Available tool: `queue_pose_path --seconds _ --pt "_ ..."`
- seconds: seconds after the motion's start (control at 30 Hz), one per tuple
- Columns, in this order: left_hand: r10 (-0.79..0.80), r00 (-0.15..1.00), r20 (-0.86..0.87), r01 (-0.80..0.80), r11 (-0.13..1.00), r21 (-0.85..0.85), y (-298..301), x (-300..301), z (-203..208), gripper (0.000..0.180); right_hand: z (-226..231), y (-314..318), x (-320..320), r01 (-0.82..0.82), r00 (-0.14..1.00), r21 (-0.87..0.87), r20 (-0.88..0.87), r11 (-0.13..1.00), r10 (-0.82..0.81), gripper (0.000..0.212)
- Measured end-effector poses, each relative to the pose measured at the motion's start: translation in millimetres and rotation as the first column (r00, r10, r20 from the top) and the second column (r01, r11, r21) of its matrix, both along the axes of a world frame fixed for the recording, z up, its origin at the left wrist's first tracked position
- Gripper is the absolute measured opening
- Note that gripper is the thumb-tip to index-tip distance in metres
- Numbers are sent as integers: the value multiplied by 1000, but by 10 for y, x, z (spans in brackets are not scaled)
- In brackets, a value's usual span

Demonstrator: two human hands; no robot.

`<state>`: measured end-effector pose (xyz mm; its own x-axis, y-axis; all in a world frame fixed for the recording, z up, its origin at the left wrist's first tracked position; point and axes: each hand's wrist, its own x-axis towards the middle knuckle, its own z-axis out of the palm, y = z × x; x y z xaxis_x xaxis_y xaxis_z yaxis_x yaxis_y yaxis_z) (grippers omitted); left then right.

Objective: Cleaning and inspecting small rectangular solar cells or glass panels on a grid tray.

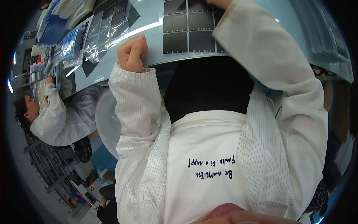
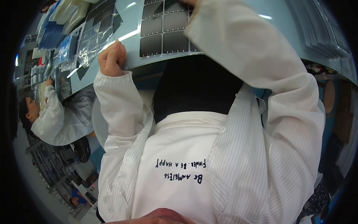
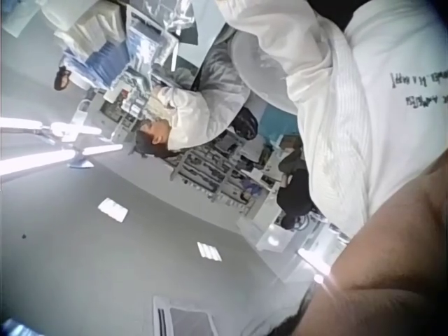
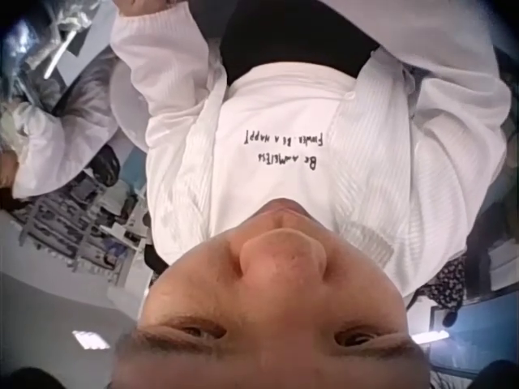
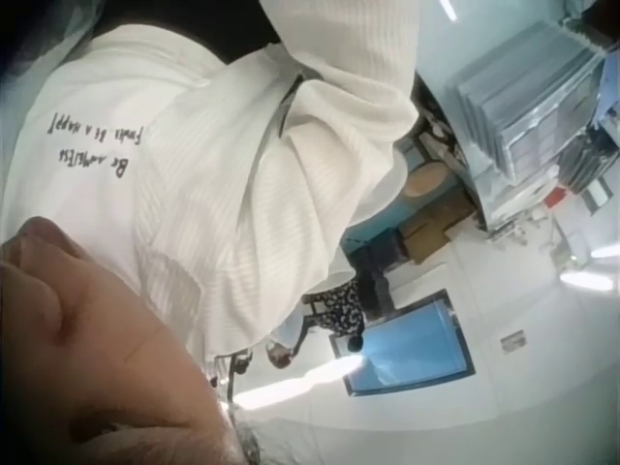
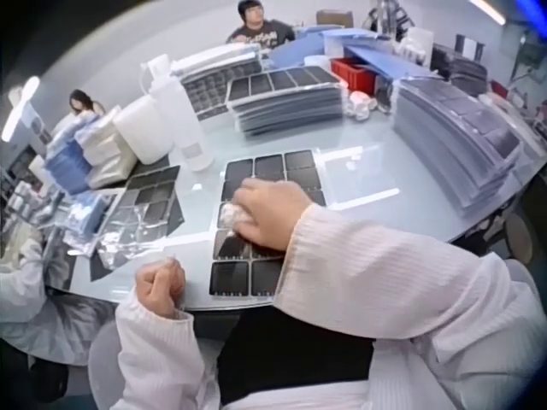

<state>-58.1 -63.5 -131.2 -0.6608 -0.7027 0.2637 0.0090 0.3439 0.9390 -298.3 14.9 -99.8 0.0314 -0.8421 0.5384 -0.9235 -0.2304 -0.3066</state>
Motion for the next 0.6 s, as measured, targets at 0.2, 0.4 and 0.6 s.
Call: queue_pose_path --seconds 0.2,0.4,0.6 --pt "131 988 85 -144 973 183 69 -25 100 22 -207 557 -185 -39 997 128 76 991 30 31" --pt "-133 990 45 90 848 523 197 67 394 48 -262 748 -587 -111 985 86 143 990 98 26" --pt "-181 983 -7 123 640 758 -21 154 477 51 -229 922 -8 -295 944 157 200 943 262 24"
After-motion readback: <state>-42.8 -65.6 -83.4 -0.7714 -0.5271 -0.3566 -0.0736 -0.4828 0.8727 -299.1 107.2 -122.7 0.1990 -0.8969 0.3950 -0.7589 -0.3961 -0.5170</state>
